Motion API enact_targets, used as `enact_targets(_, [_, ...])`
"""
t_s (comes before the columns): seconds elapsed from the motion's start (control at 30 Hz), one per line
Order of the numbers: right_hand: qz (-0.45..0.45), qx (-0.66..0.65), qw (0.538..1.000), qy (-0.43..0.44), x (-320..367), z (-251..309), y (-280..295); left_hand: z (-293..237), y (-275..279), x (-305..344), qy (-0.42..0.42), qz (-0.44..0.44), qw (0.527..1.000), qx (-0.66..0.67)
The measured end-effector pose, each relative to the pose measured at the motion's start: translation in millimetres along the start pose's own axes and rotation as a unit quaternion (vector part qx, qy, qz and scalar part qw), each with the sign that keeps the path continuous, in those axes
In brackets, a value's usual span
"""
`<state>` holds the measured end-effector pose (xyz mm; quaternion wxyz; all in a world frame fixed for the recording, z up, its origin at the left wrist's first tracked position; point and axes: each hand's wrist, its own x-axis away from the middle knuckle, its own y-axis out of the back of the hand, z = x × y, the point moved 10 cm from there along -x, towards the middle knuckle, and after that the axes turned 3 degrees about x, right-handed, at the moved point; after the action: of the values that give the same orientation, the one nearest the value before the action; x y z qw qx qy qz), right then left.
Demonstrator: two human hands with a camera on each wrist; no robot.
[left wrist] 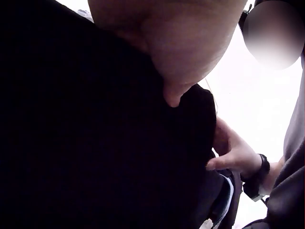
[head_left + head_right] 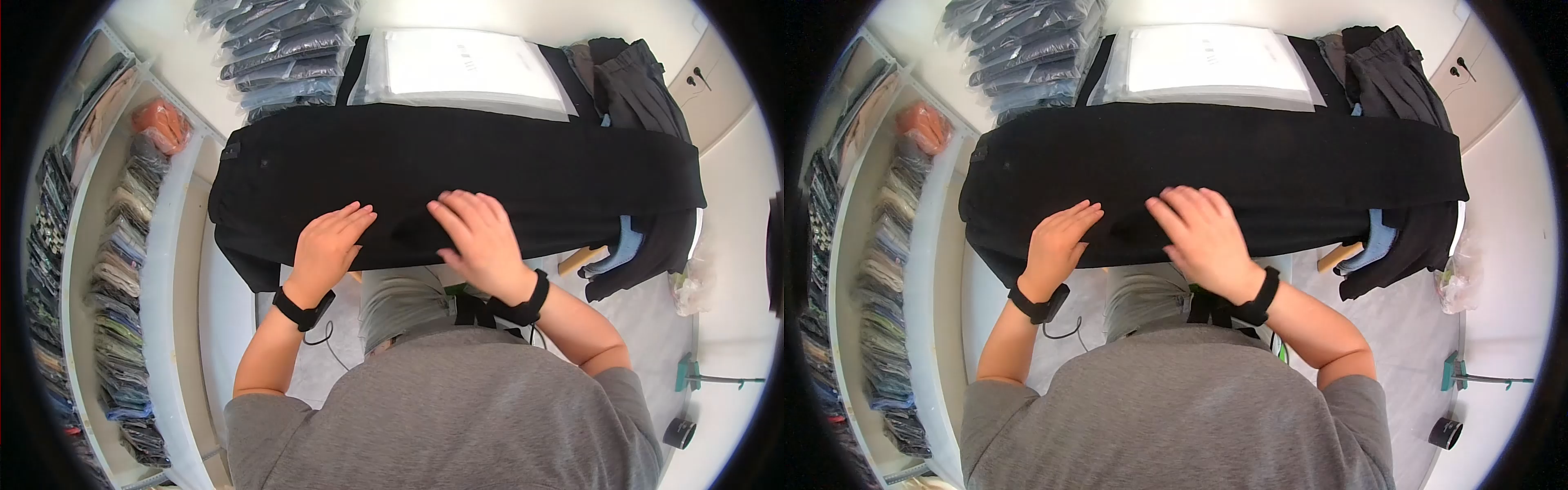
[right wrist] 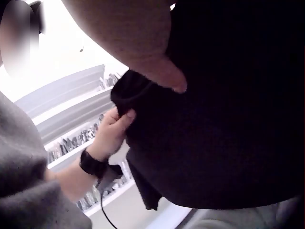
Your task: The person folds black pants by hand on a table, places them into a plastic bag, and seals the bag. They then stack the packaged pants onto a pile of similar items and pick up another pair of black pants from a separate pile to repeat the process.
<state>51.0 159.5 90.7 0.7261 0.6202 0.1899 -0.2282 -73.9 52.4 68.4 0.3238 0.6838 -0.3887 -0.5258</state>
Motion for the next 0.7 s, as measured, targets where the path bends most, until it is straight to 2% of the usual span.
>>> enact_targets(0.1, [-0.008,0.055,0.997,-0.057,14,-36,5,-1,3,-1,-0.006,0.006,1.0,0.003])
enact_targets(0.13, [0.028,0.052,0.996,-0.063,18,-44,1,-1,3,0,-0.005,0.008,1.0,-0.001])
enact_targets(0.27, [0.008,0.029,0.999,-0.019,27,-56,6,14,17,10,0.019,-0.03,0.999,-0.025])
enact_targets(0.33, [0.031,0.015,0.998,-0.045,28,-71,7,33,28,16,0.09,-0.032,0.995,-0.035])
enact_targets(0.43, [0.029,0.011,0.998,-0.046,24,-85,16,53,44,21,0.094,-0.055,0.992,-0.063])
enact_targets(0.53, [0.033,-0.011,0.993,-0.114,18,-102,30,62,55,22,0.08,-0.06,0.991,-0.087])
enact_targets(0.6, [0.048,-0.032,0.991,-0.118,21,-113,28,67,60,24,0.071,-0.057,0.992,-0.084])
enact_targets(0.67, [0.075,-0.052,0.989,-0.12,21,-122,26,85,66,31,0.116,-0.063,0.99,-0.053])
enact_targets(0.7, [0.086,-0.075,0.982,-0.149,21,-130,24,93,67,35,0.139,-0.065,0.987,-0.038])
